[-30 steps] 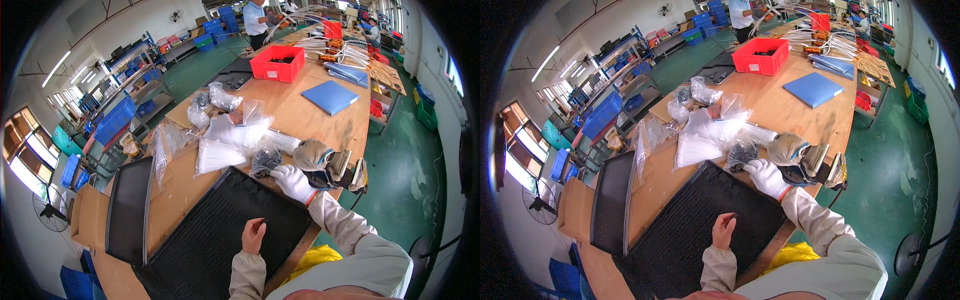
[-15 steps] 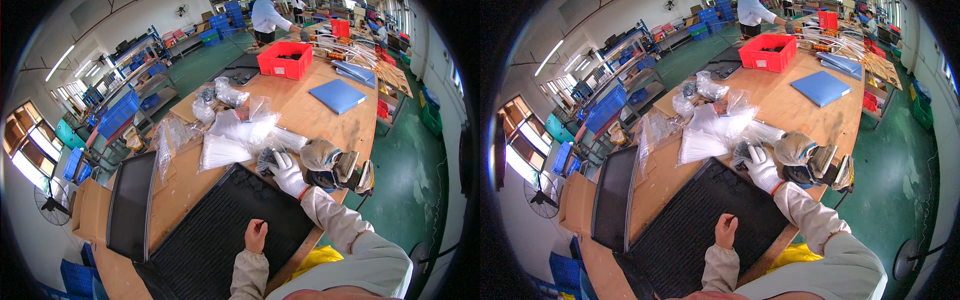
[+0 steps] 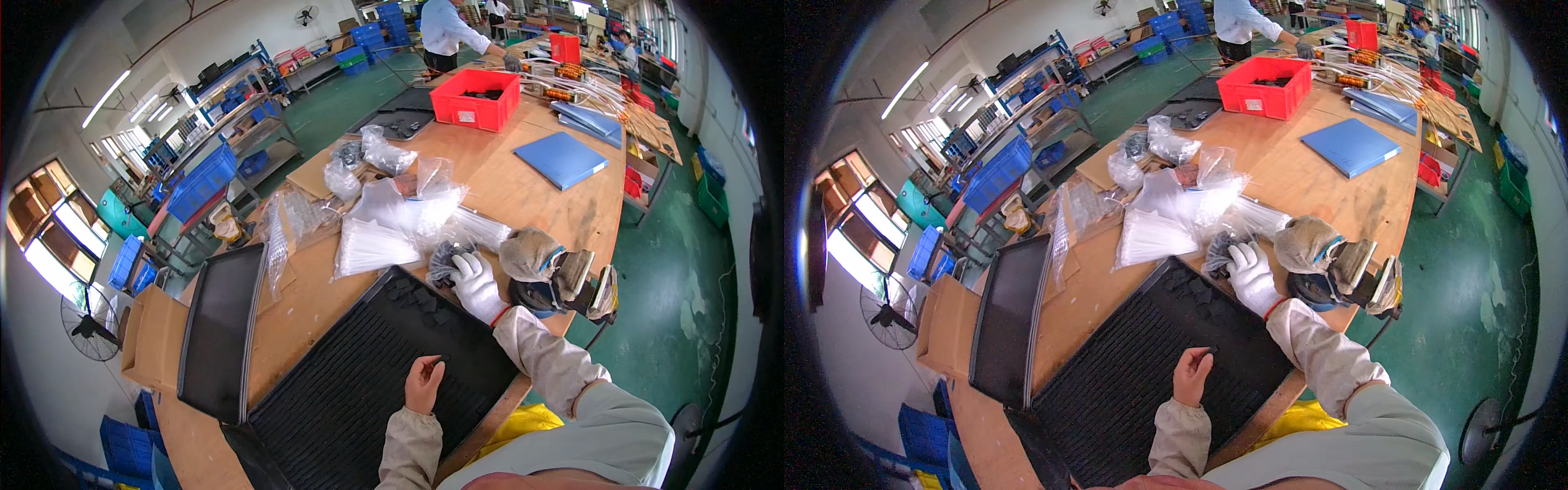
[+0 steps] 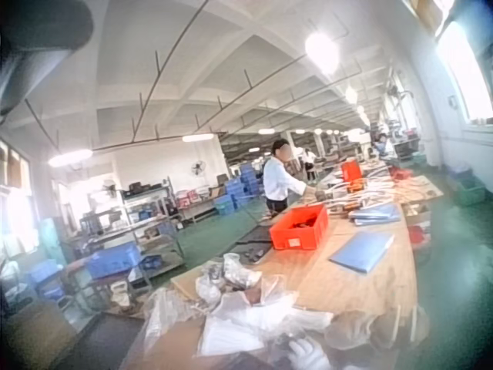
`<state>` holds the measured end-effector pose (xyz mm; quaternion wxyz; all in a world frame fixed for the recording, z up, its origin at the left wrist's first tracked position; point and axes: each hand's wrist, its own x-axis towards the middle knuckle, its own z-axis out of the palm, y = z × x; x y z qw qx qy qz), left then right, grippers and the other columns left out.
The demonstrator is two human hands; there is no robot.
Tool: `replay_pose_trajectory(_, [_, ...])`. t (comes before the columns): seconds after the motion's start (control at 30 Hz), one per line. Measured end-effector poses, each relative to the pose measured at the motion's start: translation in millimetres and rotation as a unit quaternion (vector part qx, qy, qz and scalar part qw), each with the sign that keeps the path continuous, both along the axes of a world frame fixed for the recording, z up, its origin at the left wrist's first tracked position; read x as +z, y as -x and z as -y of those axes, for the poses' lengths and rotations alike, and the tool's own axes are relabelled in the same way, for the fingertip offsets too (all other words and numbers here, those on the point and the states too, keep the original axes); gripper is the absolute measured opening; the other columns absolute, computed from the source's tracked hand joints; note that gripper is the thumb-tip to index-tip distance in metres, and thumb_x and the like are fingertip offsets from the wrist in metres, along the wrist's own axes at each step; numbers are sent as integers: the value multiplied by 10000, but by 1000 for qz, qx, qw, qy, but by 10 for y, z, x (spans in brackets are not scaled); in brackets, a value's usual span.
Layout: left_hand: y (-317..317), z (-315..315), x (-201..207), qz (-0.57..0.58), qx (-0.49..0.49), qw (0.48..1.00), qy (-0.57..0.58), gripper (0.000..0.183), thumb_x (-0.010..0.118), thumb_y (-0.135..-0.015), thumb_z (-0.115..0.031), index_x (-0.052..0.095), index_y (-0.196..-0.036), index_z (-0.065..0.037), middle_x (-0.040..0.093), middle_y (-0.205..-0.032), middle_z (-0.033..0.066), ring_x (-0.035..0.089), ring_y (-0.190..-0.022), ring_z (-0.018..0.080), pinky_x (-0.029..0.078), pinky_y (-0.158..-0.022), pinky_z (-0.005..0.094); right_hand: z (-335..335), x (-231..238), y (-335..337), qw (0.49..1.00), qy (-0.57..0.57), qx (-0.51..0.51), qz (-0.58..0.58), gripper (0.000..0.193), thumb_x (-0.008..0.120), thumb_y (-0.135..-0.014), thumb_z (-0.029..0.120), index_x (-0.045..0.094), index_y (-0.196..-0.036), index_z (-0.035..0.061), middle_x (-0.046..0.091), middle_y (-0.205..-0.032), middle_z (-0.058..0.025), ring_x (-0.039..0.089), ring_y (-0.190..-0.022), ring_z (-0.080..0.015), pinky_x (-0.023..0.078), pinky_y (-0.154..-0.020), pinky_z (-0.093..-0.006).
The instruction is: The person sorts small black plastic components by hand, placing them into a slotted tray.
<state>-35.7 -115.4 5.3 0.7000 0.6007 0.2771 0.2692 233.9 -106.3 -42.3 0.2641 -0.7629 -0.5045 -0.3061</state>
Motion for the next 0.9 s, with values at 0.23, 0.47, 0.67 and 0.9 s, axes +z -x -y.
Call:
replay_pose_trajectory(0.23, [-86,-18,-42,7,17,1000,-19,203,646,-910,-131,609,-1072,-13,557,-922,-1,515,-816,70,430,-753,206,325,441,104,997,-51,58,5,446,807,-548,247,564,-893,105,517,-1188,-124,480,-1141,-330,404,-947,-471])
replay_pose_trajectory(0.47, [18,-7,55,-17,42,999,-26,239,640,-913,-127,591,-1111,-1,584,-973,29,542,-848,85,454,-773,223,466,774,617,916,-32,199,-348,340,742,-776,293,625,-997,65,651,-976,-119,615,-992,-298,480,-862,-383])
replay_pose_trajectory(0.67, [15,-2,37,-14,48,998,-28,242,636,-920,-145,586,-1103,6,586,-966,31,542,-817,84,456,-745,219,745,817,1031,763,114,289,-566,202,635,-908,230,623,-1013,58,649,-972,-75,636,-950,-202,491,-844,-311])
replay_pose_trajectory(0.9, [10,-39,73,-30,97,993,-55,248,635,-923,-179,592,-1078,9,588,-951,35,546,-805,101,457,-732,235,687,514,992,641,9,381,-666,174,643,-913,151,630,-1033,26,631,-1000,-30,577,-968,-106,464,-871,-266])
